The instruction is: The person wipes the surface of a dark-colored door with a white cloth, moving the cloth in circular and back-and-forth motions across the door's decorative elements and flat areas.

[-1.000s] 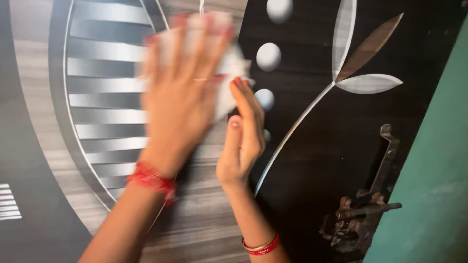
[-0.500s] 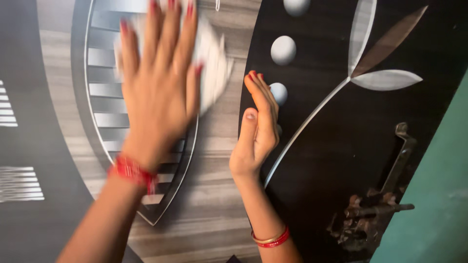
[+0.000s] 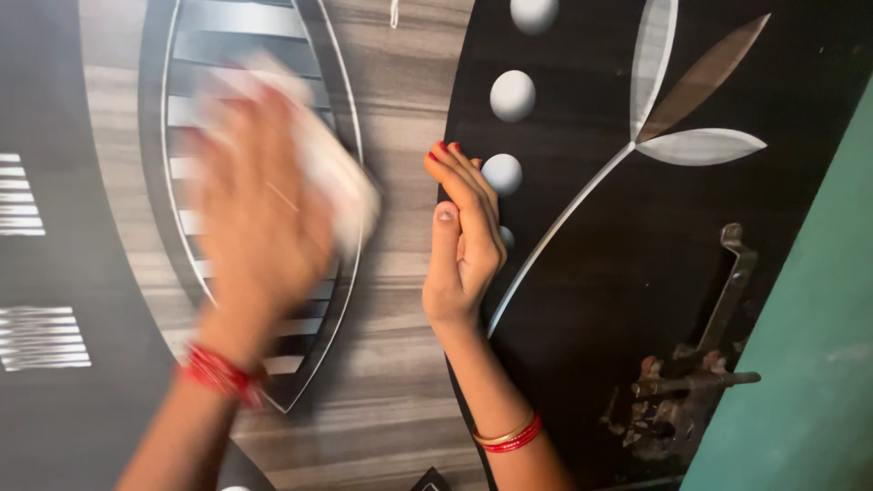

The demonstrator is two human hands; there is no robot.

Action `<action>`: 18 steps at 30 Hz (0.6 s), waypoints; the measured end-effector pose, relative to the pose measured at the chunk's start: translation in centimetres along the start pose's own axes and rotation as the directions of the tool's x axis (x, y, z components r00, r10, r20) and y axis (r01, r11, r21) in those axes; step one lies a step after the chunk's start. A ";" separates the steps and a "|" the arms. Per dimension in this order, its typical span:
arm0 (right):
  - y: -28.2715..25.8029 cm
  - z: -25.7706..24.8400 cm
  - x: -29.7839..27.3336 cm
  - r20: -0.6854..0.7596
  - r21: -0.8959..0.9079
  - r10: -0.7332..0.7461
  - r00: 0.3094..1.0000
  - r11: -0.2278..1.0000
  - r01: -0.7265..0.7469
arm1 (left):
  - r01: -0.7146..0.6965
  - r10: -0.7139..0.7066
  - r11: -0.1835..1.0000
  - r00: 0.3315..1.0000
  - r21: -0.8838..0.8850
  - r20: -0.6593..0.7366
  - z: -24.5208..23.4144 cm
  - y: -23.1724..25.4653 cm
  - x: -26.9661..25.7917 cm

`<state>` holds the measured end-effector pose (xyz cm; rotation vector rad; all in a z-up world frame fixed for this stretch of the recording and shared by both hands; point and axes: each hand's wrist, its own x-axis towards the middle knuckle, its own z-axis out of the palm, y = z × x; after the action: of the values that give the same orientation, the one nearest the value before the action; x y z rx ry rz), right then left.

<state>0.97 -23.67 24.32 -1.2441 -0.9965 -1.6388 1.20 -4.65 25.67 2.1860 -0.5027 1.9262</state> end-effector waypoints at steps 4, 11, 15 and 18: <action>0.2 0.2 -0.3 -0.048 0.056 0.029 0.998 0.998 -0.026 | 0.416 -0.399 0.901 0.906 0.125 -0.139 -2.6 -0.3 5.2; 1.0 0.7 -1.3 -0.157 0.216 0.066 0.985 0.976 -0.031 | 0.420 -0.422 0.902 0.906 0.103 0.004 -2.1 3.4 8.8; 1.4 0.6 -1.9 -0.173 0.215 0.019 0.985 0.976 0.019 | -0.241 0.243 0.967 0.970 -0.083 0.012 1.3 6.8 9.7; 1.8 0.6 -2.7 -0.337 0.236 0.077 0.938 0.972 0.005 | -0.534 0.535 0.845 0.843 -0.034 0.055 3.2 9.4 9.2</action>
<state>3.30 -23.33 22.02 -0.7788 -0.9082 -1.5888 1.64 -15.67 33.47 2.2665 -1.2550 2.0821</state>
